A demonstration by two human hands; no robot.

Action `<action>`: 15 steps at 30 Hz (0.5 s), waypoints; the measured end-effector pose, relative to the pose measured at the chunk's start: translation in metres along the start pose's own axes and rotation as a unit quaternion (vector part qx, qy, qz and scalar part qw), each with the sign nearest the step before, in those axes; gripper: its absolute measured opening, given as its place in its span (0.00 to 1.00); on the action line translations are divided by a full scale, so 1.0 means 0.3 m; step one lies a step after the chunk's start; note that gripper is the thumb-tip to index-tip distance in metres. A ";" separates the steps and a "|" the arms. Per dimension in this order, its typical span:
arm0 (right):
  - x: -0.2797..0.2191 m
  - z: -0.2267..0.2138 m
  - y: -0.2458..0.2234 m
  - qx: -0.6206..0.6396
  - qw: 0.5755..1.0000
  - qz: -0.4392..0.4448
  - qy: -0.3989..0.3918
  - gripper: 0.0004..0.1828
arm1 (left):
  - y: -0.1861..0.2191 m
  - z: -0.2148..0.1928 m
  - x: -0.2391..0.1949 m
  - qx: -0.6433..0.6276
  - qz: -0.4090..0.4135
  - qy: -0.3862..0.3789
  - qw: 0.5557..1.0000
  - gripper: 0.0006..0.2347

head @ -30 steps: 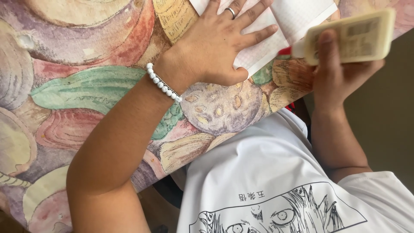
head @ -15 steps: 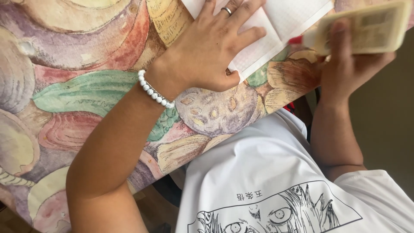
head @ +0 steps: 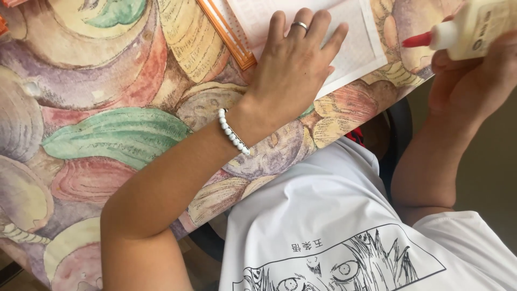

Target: Applying glue to the edges of paper bags and folding them to complete the assembly.

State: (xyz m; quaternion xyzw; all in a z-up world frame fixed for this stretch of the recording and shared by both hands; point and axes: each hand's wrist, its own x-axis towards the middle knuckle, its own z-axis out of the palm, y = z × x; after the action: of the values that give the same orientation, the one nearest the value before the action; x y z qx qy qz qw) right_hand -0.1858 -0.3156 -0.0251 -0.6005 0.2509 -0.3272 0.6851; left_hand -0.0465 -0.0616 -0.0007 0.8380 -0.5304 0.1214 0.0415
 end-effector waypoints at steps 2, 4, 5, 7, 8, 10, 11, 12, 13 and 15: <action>-0.008 0.014 0.012 -0.033 0.998 -0.052 -0.023 0.40 | -0.006 -0.016 -0.010 -0.011 -0.023 0.056 0.998 0.17; -0.036 0.058 0.002 -0.057 0.988 -0.139 -0.032 0.25 | -0.029 -0.064 -0.048 -0.149 0.010 0.123 0.981 0.10; -0.053 0.075 0.005 -0.057 0.988 -0.137 -0.030 0.25 | -0.050 -0.075 -0.079 -0.149 0.011 0.121 0.981 0.10; -0.085 0.115 0.010 -0.057 0.982 -0.182 0.001 0.26 | -0.097 -0.099 -0.142 -0.220 0.082 0.036 0.971 0.13; -0.114 0.126 0.012 -0.056 0.982 -0.181 0.002 0.26 | -0.093 -0.086 -0.155 -0.219 0.082 0.035 0.972 0.13; -0.176 0.147 0.013 -0.126 0.962 -0.240 -0.033 0.25 | -0.085 -0.060 -0.187 -0.207 0.059 -0.116 0.970 0.22; -0.212 0.172 0.015 -0.125 0.962 -0.239 -0.033 0.25 | -0.074 -0.057 -0.183 -0.208 0.058 -0.117 0.969 0.22; -0.250 0.198 0.016 -0.108 0.971 -0.203 -0.065 0.22 | -0.063 -0.054 -0.180 -0.204 0.037 -0.116 0.971 0.22; -0.285 0.222 0.014 -0.092 0.977 -0.169 -0.096 0.19 | -0.052 -0.052 -0.174 -0.201 0.017 -0.114 0.973 0.22; -0.315 0.220 0.037 -0.096 0.974 -0.162 -0.124 0.22 | -0.038 -0.044 -0.165 -0.196 0.009 -0.112 0.974 0.22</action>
State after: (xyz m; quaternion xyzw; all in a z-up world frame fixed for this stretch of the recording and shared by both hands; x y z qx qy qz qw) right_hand -0.1979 -0.2005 -0.0307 -0.7319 0.0937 -0.3308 0.5883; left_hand -0.0586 -0.0106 0.0005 0.8170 -0.5527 -0.0787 0.1441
